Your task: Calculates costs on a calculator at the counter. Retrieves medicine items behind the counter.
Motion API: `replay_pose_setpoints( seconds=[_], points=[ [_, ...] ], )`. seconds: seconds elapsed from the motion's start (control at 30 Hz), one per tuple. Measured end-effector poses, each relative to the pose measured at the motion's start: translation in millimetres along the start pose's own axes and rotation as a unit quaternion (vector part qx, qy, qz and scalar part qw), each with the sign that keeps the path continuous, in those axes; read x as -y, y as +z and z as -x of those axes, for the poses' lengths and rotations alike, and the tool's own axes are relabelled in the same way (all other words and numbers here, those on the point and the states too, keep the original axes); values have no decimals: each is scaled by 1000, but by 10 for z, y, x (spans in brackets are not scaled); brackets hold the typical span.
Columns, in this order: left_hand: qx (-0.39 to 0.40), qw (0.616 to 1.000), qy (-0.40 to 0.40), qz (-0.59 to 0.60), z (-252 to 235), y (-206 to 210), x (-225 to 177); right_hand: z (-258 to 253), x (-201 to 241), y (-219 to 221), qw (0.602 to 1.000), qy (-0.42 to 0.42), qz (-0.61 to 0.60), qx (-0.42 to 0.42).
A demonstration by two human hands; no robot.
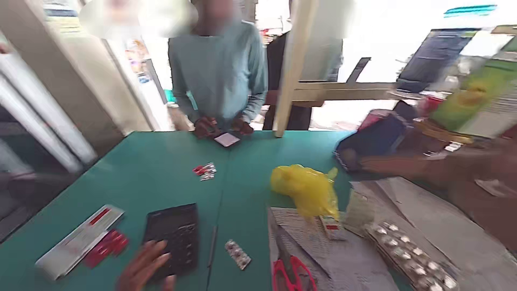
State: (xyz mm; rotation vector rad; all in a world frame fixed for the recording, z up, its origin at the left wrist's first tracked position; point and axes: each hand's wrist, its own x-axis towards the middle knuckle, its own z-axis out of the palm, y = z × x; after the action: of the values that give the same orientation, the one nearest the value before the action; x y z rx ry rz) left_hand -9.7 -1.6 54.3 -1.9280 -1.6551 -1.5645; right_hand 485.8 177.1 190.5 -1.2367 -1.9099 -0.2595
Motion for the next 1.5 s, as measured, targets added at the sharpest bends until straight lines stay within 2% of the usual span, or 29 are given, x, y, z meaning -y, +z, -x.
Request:
replay_pose_setpoints(
  seconds=[0.07,0.13,0.2,0.3,0.37,0.47,0.53,0.6,0.7,0.73,0.8,0.83,0.9,0.97,1.0,1.03,1.13,1.2,1.3,1.4,1.47,1.5],
  points=[
    [32,994,1,102,-84,129,-186,40,910,269,981,-126,-131,71],
    [67,975,-5,212,-123,257,-331,144,1584,542,938,-224,-230,133],
    [86,953,-23,290,-123,300,-407,249,2054,807,886,-299,-305,180],
    [29,930,-83,357,-41,219,-434,397,2490,1052,834,-331,-365,247],
    [2,931,-108,349,10,112,-370,403,2645,1140,825,-332,-366,273],
    [-23,947,-109,301,78,-41,-230,329,2801,1344,818,-333,-387,264],
    [-53,962,-96,250,120,-115,-156,194,2883,1505,811,-289,-425,280],
    [-102,970,-113,187,157,-196,-82,-54,2907,1677,828,-228,-421,293],
    [-140,978,-125,88,195,-422,204,-556,2739,2018,932,-235,-211,180],
    [-157,979,-125,44,200,-511,318,-695,2645,2181,948,-247,-129,155],
    [-191,971,-128,-67,191,-705,557,-849,2491,2630,955,-263,-23,133],
    [-203,962,-134,-128,171,-780,676,-890,2423,2851,955,-257,9,149],
    [-202,942,-151,-221,116,-909,910,-897,2362,3157,943,-212,57,250],
    [-162,937,-176,-255,53,-1039,1129,-894,2393,3269,905,-136,87,394],
    [-128,940,-193,-249,17,-1091,1233,-905,2410,3249,888,-117,91,435],
    [-90,944,-209,-239,-16,-1123,1337,-897,2425,3169,891,-124,80,429],
    [32,934,-260,-243,-100,-1208,1582,-757,2618,2786,925,-221,-32,308],
    [84,920,-302,-235,-143,-1224,1664,-568,2926,2498,908,-282,-109,291],
    [51,923,-311,-222,-134,-1245,1721,-139,3499,2303,863,-396,-143,279],
    [-33,933,-286,-217,-19,-1233,1610,245,3910,2460,834,-473,-143,246],
    [-98,940,-288,-154,70,-1246,1482,434,4147,2668,825,-497,-137,229],
    [-135,942,-295,-81,108,-1263,1433,500,4268,2776,822,-500,-133,236]
  ],
)
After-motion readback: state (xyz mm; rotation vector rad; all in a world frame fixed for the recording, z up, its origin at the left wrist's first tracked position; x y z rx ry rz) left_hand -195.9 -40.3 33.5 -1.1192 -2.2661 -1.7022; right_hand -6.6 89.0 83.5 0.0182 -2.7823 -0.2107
